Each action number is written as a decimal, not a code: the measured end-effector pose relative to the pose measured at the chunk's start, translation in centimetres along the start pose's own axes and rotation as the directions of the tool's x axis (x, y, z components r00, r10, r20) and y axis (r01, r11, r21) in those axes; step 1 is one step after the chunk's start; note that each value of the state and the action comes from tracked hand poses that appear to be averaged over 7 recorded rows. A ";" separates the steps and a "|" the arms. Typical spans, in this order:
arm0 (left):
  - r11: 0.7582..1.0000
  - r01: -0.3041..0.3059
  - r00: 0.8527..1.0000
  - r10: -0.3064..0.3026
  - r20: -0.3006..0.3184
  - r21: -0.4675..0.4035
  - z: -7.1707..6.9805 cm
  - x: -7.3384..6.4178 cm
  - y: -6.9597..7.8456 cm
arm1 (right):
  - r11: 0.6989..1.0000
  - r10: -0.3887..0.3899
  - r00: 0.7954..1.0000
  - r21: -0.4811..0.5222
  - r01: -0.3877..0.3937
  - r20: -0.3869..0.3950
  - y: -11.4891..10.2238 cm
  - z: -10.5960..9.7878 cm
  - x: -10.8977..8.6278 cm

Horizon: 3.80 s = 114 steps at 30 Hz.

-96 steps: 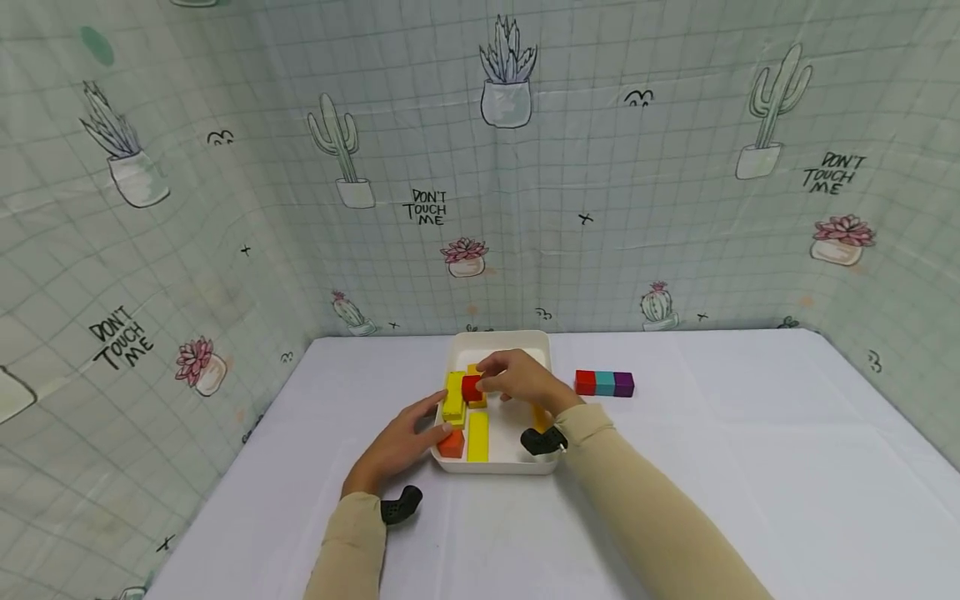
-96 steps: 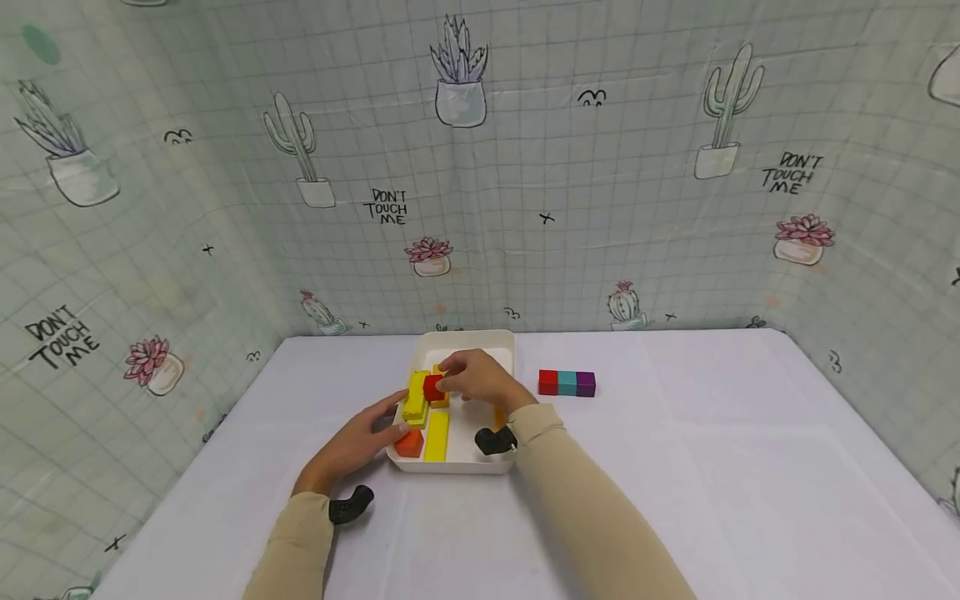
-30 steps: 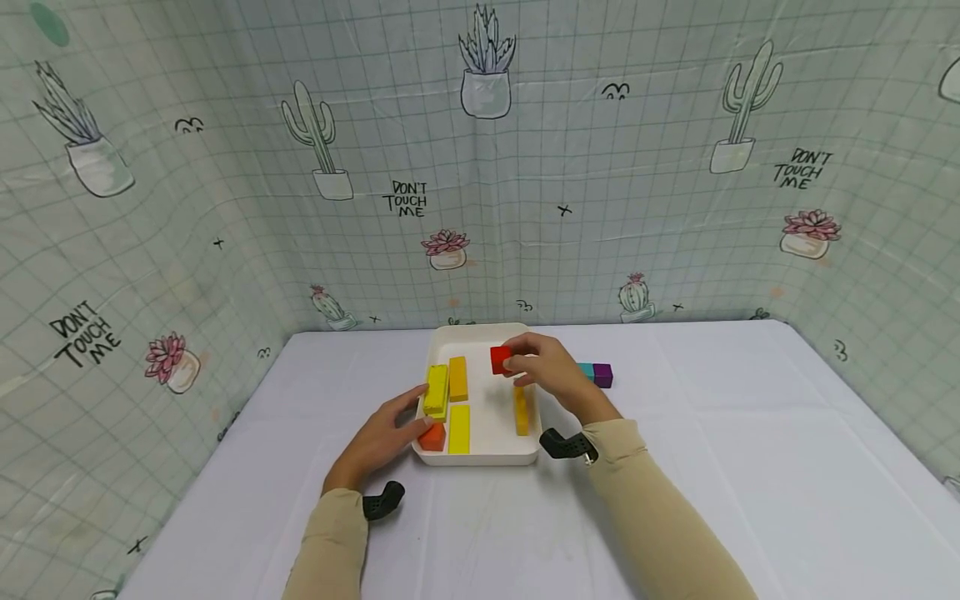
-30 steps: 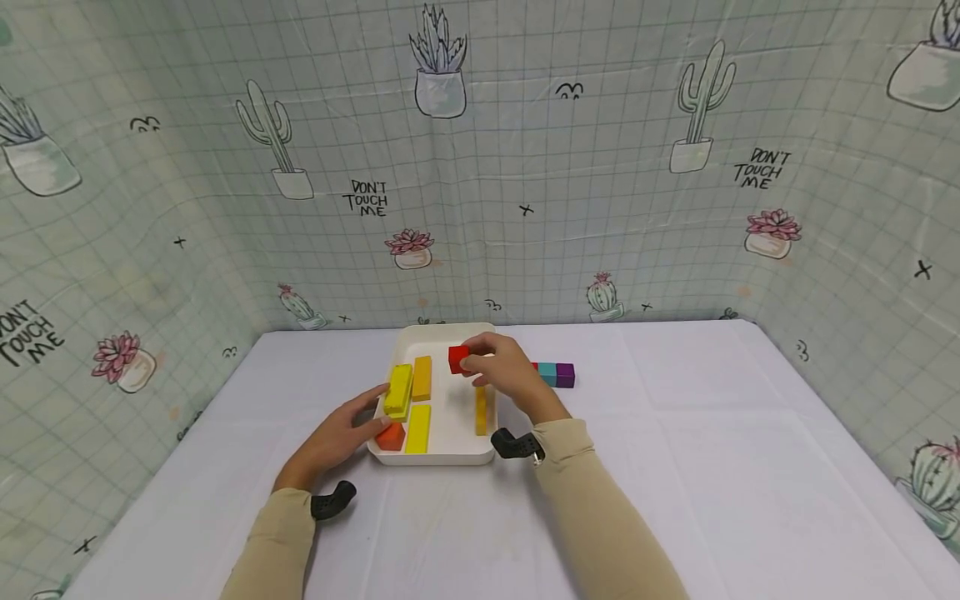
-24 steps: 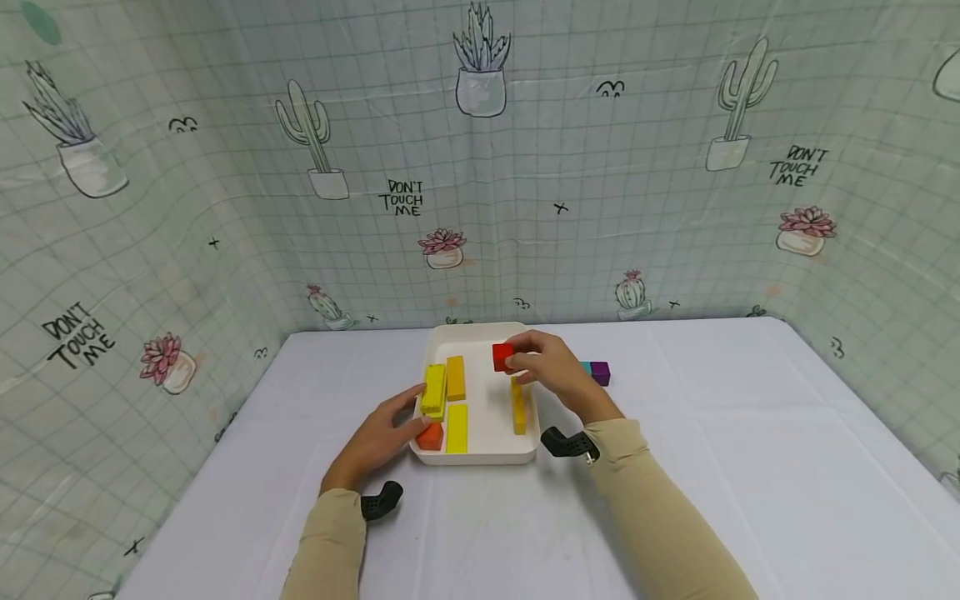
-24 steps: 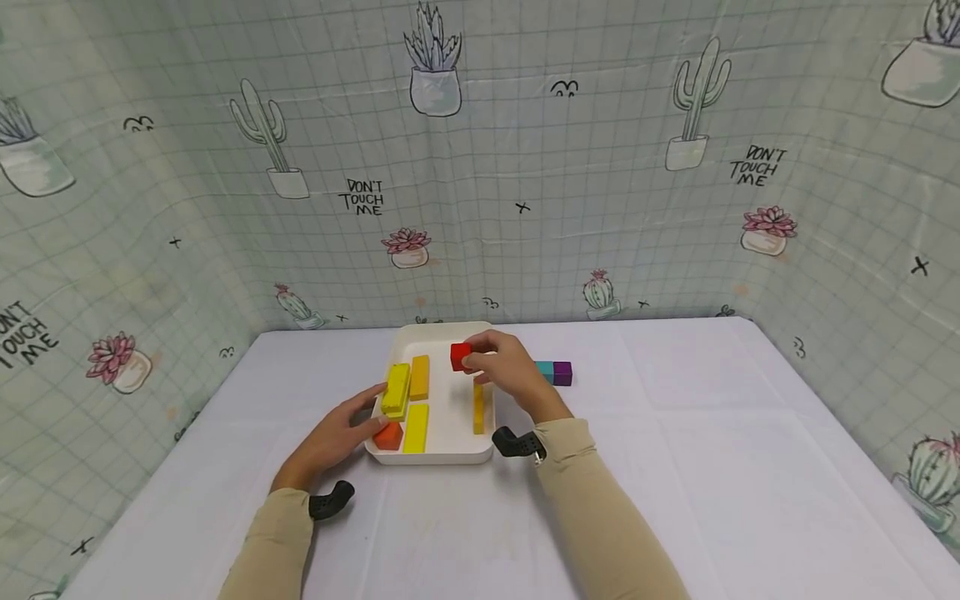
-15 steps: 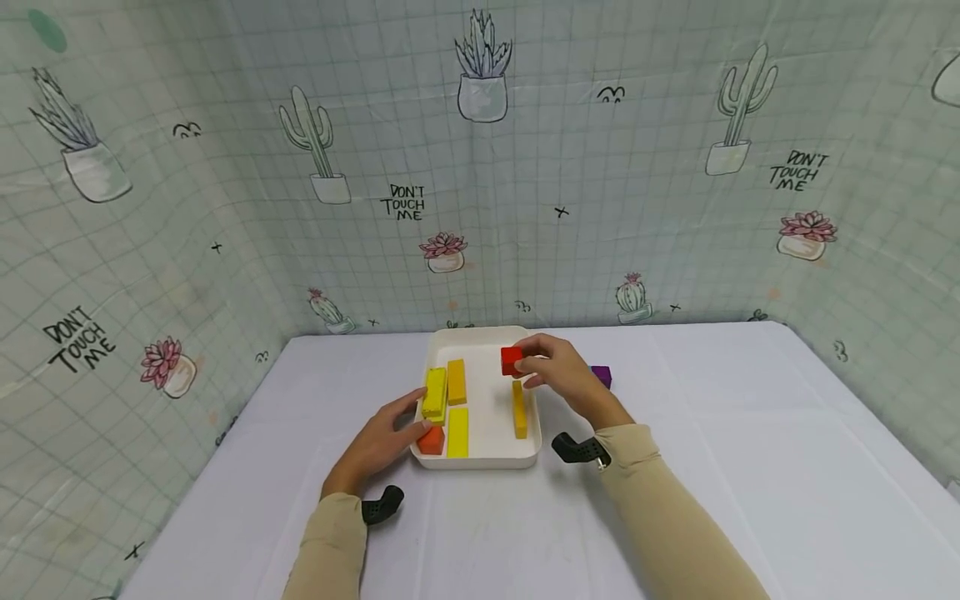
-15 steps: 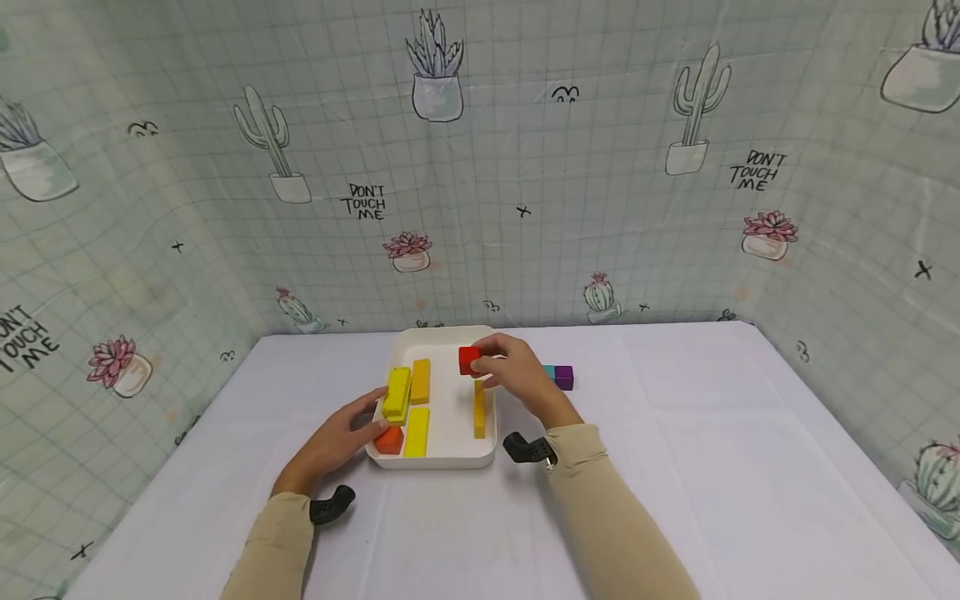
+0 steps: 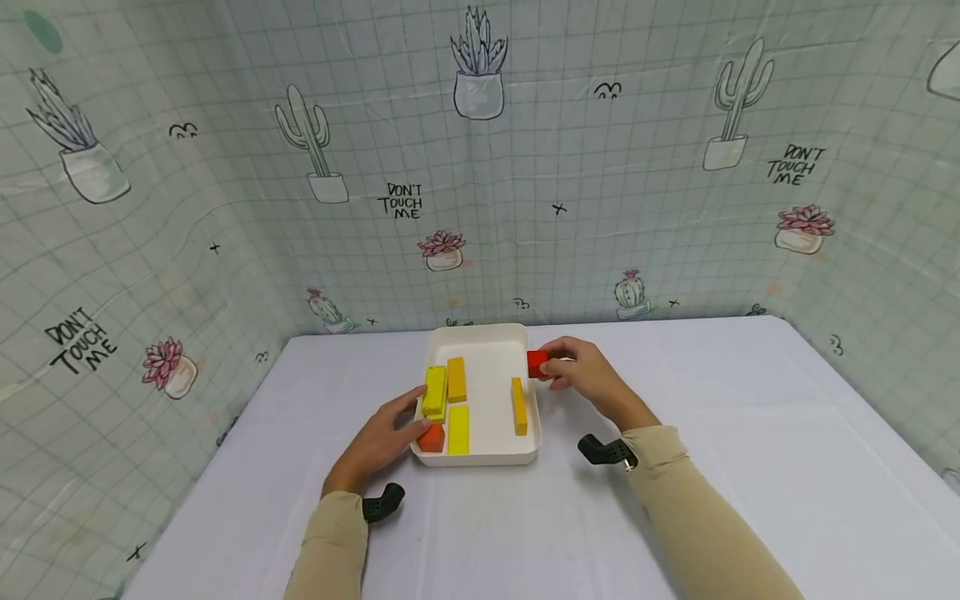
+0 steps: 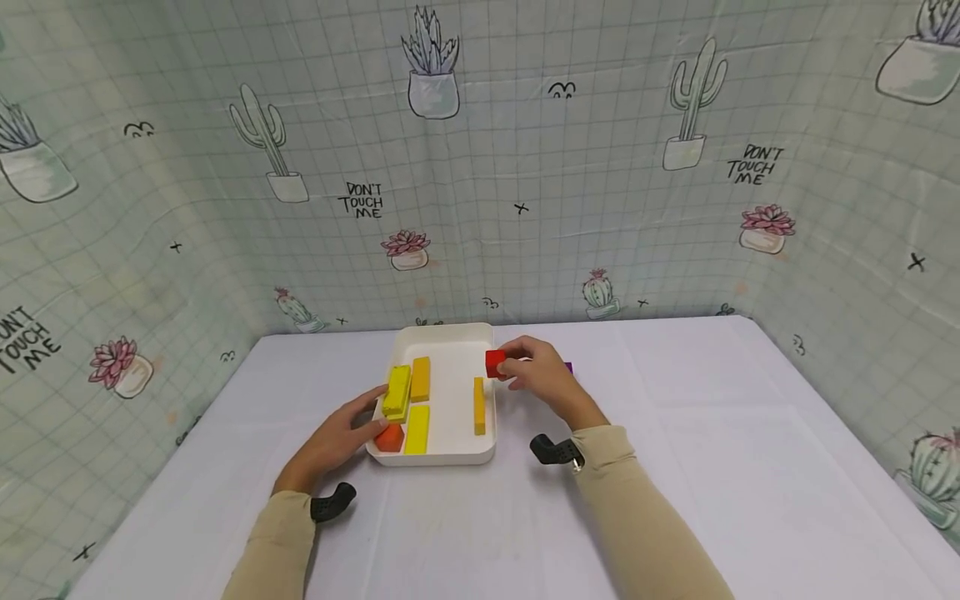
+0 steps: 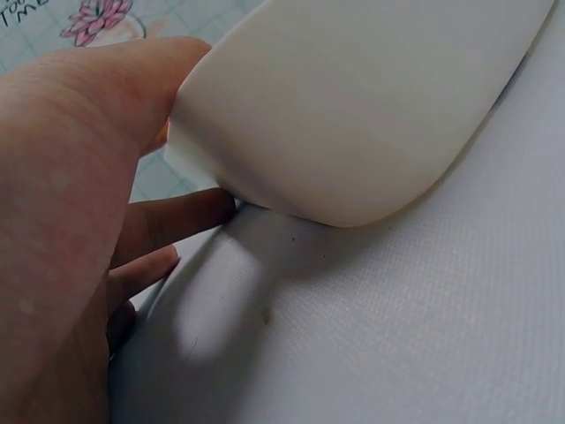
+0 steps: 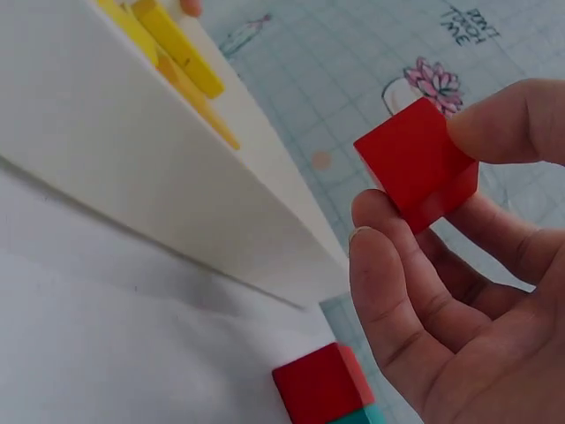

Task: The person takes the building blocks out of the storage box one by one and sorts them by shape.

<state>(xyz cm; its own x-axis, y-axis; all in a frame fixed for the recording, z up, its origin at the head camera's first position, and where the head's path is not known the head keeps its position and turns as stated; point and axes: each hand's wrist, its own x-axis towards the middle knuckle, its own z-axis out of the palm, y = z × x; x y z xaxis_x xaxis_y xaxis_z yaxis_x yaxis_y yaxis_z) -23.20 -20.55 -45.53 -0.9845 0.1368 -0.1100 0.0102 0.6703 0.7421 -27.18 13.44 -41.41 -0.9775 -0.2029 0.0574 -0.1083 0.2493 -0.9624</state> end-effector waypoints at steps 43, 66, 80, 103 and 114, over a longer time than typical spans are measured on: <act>1.000 -0.004 1.000 0.004 -0.017 -0.015 0.1 -0.1 -0.3 | 0.999 0.035 0.996 -0.017 -0.036 -0.084 2.3 -7.9 -2.5; 1.000 -0.017 1.000 0.018 -0.013 0.000 0.2 -0.2 -0.1 | 0.990 0.116 0.992 -0.079 -0.120 -0.050 4.3 -10.8 -2.9; 1.000 -0.024 1.000 0.024 -0.016 -0.007 0.2 -0.1 -0.2 | 0.945 0.226 0.970 -0.221 -0.241 -0.088 5.1 -11.2 -2.9; 1.000 -0.026 0.999 0.026 -0.022 -0.010 0.3 -0.3 -0.3 | 0.901 0.205 0.974 -0.371 -0.225 -0.092 5.8 -10.5 -2.7; 1.000 -0.016 1.000 0.016 -0.024 -0.024 0.8 -0.3 -0.2 | 0.894 0.179 0.980 -0.400 -0.200 -0.090 6.3 -10.7 -3.1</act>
<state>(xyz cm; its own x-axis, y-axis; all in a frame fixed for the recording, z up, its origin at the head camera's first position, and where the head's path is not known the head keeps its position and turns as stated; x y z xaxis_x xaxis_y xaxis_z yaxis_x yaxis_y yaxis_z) -22.71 -20.16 -46.21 -0.9881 0.1298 -0.0825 0.0220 0.6502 0.7595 -26.79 25.75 -44.80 -0.9933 -0.0693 -0.0924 0.0265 0.6422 -0.7661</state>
